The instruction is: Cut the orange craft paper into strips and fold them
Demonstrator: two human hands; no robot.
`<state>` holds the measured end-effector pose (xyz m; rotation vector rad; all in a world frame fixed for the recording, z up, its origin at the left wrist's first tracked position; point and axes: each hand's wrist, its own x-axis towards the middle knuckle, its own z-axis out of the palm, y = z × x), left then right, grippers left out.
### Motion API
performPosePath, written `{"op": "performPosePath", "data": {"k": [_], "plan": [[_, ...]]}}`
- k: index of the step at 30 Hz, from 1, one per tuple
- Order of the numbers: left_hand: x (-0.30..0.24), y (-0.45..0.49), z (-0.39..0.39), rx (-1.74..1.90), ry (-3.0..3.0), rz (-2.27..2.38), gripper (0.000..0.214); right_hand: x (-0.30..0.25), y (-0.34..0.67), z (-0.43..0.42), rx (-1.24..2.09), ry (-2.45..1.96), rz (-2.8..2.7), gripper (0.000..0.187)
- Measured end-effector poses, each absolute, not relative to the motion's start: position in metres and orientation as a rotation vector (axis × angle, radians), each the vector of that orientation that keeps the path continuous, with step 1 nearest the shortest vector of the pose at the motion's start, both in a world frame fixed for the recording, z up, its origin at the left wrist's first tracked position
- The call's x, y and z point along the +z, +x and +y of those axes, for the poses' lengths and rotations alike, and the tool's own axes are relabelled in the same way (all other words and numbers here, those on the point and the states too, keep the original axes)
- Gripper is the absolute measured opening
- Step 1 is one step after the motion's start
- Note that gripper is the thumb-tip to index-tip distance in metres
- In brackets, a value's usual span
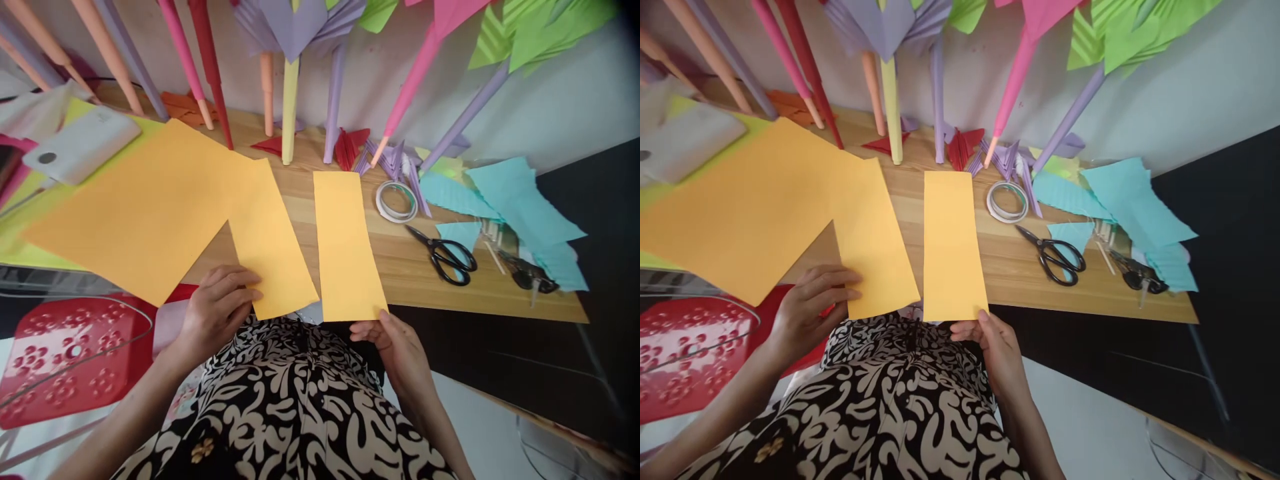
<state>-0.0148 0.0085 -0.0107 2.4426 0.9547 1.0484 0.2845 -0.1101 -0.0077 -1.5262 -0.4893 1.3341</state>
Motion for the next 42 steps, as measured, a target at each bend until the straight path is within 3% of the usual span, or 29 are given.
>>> {"op": "performPosePath", "data": {"k": [9,18,25,29,32,36,42], "plan": [[-0.013,-0.021,0.000,1.112,2.405,0.904,0.025,-0.025,0.268,-0.100,1.752,-1.420,-0.830,0.064],[-0.002,-0.013,-0.016,1.134,2.319,0.803,0.027,-0.042,0.221,-0.081,2.019,-1.186,-0.827,0.049],[-0.006,-0.031,-0.032,1.098,1.779,1.040,0.018,-0.036,0.224,-0.082,2.008,-1.010,-0.753,0.033],[-0.017,-0.023,-0.033,0.791,1.476,1.123,0.040,-0.037,0.228,-0.081,2.191,-0.843,-0.918,0.057],[-0.022,-0.012,-0.035,0.672,1.360,1.110,0.048,-0.041,0.219,-0.077,2.111,-1.017,-0.892,0.071],[-0.025,-0.002,-0.041,0.688,1.144,1.105,0.051,-0.040,0.208,-0.073,1.879,-1.308,-0.896,0.055],[-0.016,0.010,-0.042,0.895,0.659,1.073,0.049,-0.034,0.234,-0.086,1.748,-1.511,-1.464,0.032]]}}
